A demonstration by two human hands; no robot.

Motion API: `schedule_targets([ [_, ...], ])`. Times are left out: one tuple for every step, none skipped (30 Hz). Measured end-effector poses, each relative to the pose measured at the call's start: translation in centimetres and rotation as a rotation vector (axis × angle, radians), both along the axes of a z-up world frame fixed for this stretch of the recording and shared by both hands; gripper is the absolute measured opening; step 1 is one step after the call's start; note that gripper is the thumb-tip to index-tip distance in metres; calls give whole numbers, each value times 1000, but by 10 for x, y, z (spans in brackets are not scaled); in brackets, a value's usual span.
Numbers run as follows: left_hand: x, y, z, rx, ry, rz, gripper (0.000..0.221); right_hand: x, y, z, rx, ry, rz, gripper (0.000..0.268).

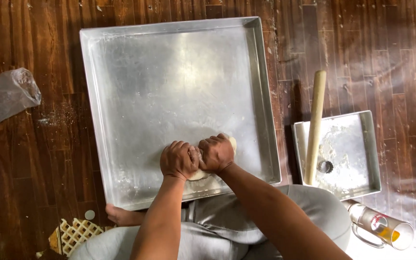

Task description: Kneading a small piece of dough on a metal tray while sitting on the floor, including a brief moment of pouring liquid onto the dough.

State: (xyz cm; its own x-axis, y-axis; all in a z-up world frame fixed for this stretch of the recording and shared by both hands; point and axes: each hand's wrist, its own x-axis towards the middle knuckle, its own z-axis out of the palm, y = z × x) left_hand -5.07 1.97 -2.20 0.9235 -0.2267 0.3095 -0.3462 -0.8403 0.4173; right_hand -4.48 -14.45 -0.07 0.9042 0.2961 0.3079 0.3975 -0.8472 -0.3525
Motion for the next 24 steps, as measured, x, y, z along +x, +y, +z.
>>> schedule_targets([
  [2, 1, 3, 2, 6, 1, 30, 1, 0, -2, 2, 6, 1, 29],
  [7, 2, 5, -10, 15, -27, 30, 4, 0, -3, 10, 25, -4, 28],
  [11, 3, 8, -22, 25, -55, 30, 6, 0, -4, 18, 44, -8, 28],
  [16, 4, 9, -19, 28, -57, 30, 9, 0, -5, 21, 46, -9, 28],
  [19, 5, 10, -10, 28, -82, 31, 11, 0, -5, 33, 68, -4, 29],
  [23, 5, 11, -1, 24, -108, 31, 14, -1, -4, 43, 84, 1, 30],
  [27, 7, 14, 0, 22, -109, 31, 15, 0, -3, 44, 83, 1, 30],
  [32, 7, 16, -10, 23, -146, 32, 16, 0, -1, 70, 93, -23, 31],
  [36, 7, 18, -19, 25, -183, 33, 16, 0, 1, 95, 104, -47, 31],
  [37, 7, 20, -19, 19, -193, 33, 15, -1, 4, 94, 97, -56, 31],
  [38, 6, 23, 4, 33, -169, 36, 13, -2, 9, 133, 159, -80, 35],
  [38, 7, 27, 31, 42, -139, 39, 13, -2, 14, 175, 216, -97, 40],
  [37, 7, 33, 34, 32, -141, 39, 12, -3, 18, 179, 206, -98, 40],
  [37, 8, 38, 25, 117, -113, 42, 13, -4, 22, 216, 296, -129, 43],
  [37, 8, 43, 15, 202, -84, 45, 15, -4, 26, 253, 386, -160, 46],
  [42, 9, 47, 15, 192, -90, 45, 17, -6, 25, 253, 375, -164, 46],
  [48, 9, 50, -44, 416, -43, 46, 21, -8, 24, 362, 426, -200, 47],
  [44, 11, 52, -100, 661, 9, 51, 15, -8, 22, 473, 496, -238, 48],
  [43, 15, 47, -98, 671, 6, 51, 12, -6, 37, 474, 505, -244, 48],
  [46, 21, 44, -185, 788, 6, 56, 15, -3, 54, 710, 627, -334, 34],
  [49, 28, 41, -274, 903, 6, 62, 19, 0, 72, 947, 750, -424, 49],
  [49, 28, 62, -276, 897, 14, 62, 19, -9, 70, 945, 750, -414, 49],
  [49, 28, 82, -181, 1007, -63, 57, 19, -19, 68, 726, 848, -255, 49],
  [50, 25, 102, -82, 1119, -150, 84, 18, -31, 67, 501, 933, -106, 52],
])
